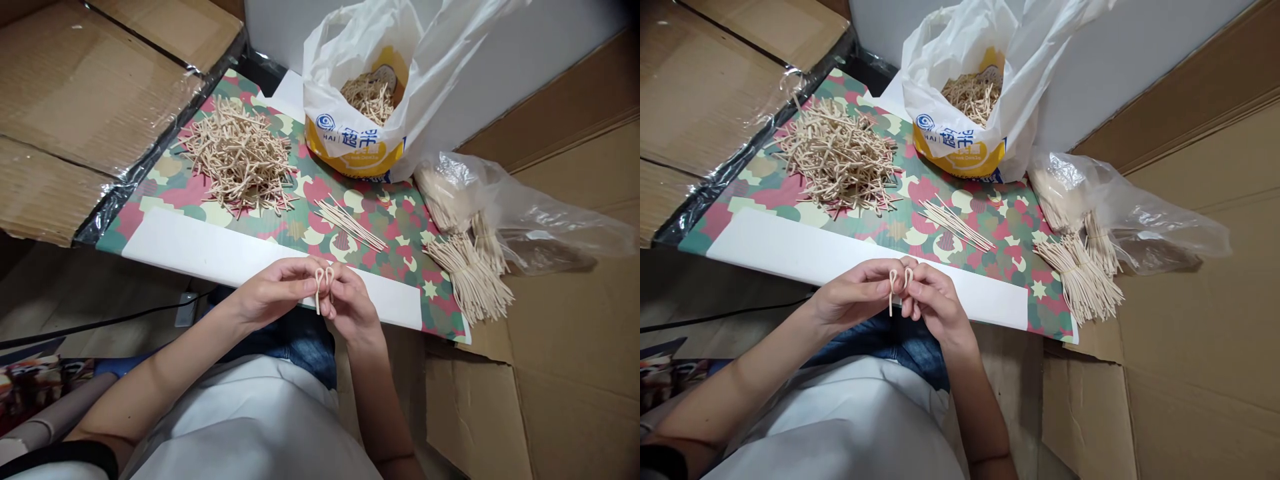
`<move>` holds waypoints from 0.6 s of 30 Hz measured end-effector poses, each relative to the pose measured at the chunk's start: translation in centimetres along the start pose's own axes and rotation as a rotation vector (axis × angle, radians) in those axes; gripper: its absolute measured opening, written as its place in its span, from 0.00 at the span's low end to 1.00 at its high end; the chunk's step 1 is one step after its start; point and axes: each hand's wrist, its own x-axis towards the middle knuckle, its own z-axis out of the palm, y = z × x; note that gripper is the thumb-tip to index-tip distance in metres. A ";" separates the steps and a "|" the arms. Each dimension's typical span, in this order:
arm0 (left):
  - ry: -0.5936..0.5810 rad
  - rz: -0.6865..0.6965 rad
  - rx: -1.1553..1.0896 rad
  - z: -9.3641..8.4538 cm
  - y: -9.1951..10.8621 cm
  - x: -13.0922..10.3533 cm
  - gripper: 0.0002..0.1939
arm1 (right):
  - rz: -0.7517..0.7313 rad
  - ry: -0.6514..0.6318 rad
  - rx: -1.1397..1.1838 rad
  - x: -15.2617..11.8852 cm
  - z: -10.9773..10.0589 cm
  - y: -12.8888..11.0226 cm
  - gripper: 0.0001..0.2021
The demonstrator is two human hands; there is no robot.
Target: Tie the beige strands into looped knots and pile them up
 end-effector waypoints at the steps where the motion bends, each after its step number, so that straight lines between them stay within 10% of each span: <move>1: 0.003 -0.002 0.013 0.0 0.0 0.0 0.07 | 0.007 -0.012 0.006 0.0 -0.1 0.0 0.11; 10: -0.027 0.037 0.132 0.1 0.3 0.0 0.05 | -0.025 0.050 -0.112 -0.6 0.5 -0.3 0.09; 15: 0.203 0.123 0.642 0.7 1.1 -0.2 0.06 | -0.483 0.350 -0.769 -1.7 0.6 0.0 0.08; 18: 0.210 0.122 0.994 0.9 1.8 -0.4 0.07 | -0.821 0.241 -1.281 -1.9 -0.1 -0.6 0.08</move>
